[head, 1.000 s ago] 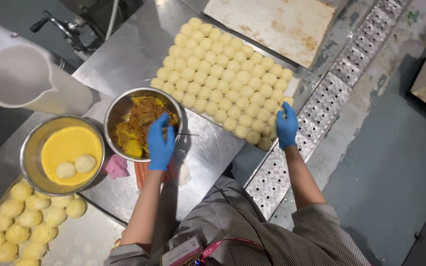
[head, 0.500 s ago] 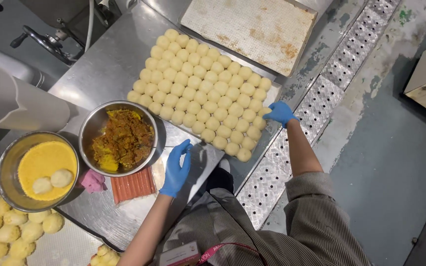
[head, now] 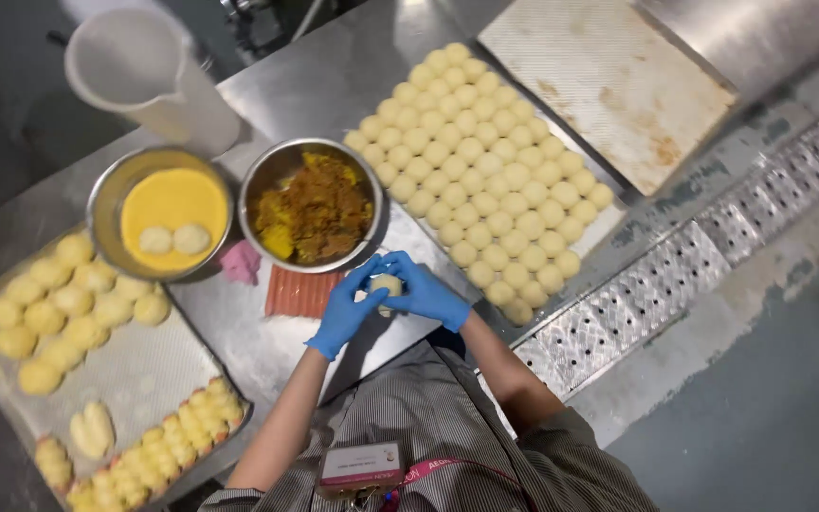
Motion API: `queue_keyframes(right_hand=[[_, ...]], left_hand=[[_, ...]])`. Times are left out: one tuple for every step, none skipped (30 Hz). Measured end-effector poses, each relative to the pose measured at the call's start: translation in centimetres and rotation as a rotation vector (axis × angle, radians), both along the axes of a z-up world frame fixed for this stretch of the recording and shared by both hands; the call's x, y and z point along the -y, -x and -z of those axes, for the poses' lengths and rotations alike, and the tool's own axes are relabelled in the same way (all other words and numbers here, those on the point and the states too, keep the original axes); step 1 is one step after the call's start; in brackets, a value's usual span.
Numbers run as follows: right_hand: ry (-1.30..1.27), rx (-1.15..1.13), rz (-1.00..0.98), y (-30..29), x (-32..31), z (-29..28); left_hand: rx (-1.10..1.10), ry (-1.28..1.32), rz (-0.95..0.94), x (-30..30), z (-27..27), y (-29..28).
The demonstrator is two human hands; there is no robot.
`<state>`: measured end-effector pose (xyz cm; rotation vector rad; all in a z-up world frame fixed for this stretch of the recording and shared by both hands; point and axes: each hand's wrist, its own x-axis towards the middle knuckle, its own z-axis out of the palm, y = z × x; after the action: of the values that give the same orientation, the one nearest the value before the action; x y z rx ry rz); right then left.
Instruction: Prepare and stuff dough balls with filling to make buns.
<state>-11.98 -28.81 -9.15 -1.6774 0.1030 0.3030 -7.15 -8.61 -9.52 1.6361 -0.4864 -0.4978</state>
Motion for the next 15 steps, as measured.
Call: queue_keyframes(right_hand=[[-0.056, -0.051, -0.059, -1.2, -2.7, 0.7], [-0.109, -0.106, -0.118, -2.3, -5.4, 1.3], [-0.108, -0.11, -0.174, -2.8, -7.9, 3.6], [-0.136, -0.1, -0.175, -3.1, -10.5, 5.9], [-0.163, -0.088, -0.175, -3.4, -12.9, 8.1], [-0.16, -0.09, -0.228, -3.5, -14.7, 11.4], [-0.132, -0.068, -0.216, -3.5, -16.4, 14.7], [-0.106, -0.044, -0.205, -3.4, -18.1, 17.9], [-0.104, -0.05, -0.249, -3.1, -18.9, 17.6], [0.028, 0.06, -0.277, -2.9, -19.6, 17.3], [0.156, 0.171, -0.292, -2.4, -20.1, 17.0], [0.153, 0.168, -0.326, -1.5, -20.3, 17.3], [0.283, 0.347, -0.337, -0.8, -20.4, 17.5], [0.409, 0.53, -0.345, -0.3, -20.4, 17.8], [0.406, 0.534, -0.363, 0.2, -20.4, 17.3]], left_hand=[[-0.057, -0.046, -0.082, -3.2, 1.8, 0.1], [-0.117, -0.089, -0.164, -6.4, 3.7, 0.5], [-0.121, -0.088, -0.22, -9.3, 6.9, 1.7], [-0.211, -0.057, -0.342, -12.1, 10.2, 3.2], [-0.297, -0.019, -0.461, -14.6, 13.5, 4.7], [-0.295, -0.01, -0.513, -15.5, 14.3, 5.6], [-0.351, -0.061, -0.65, -16.3, 15.1, 6.7], [-0.411, -0.111, -0.786, -17.0, 15.8, 7.7], [-0.418, -0.102, -0.83, -16.7, 15.0, 8.3], [-0.37, -0.277, -0.917, -16.4, 14.1, 8.7], [-0.327, -0.458, -0.987, -16.0, 13.3, 9.0], [-0.342, -0.456, -1.018, -16.0, 14.4, 10.1], [-0.079, -0.57, -1.012, -16.0, 15.6, 10.8], [0.184, -0.681, -0.991, -15.9, 16.8, 11.4], [0.178, -0.683, -1.008, -16.0, 17.1, 11.3]])
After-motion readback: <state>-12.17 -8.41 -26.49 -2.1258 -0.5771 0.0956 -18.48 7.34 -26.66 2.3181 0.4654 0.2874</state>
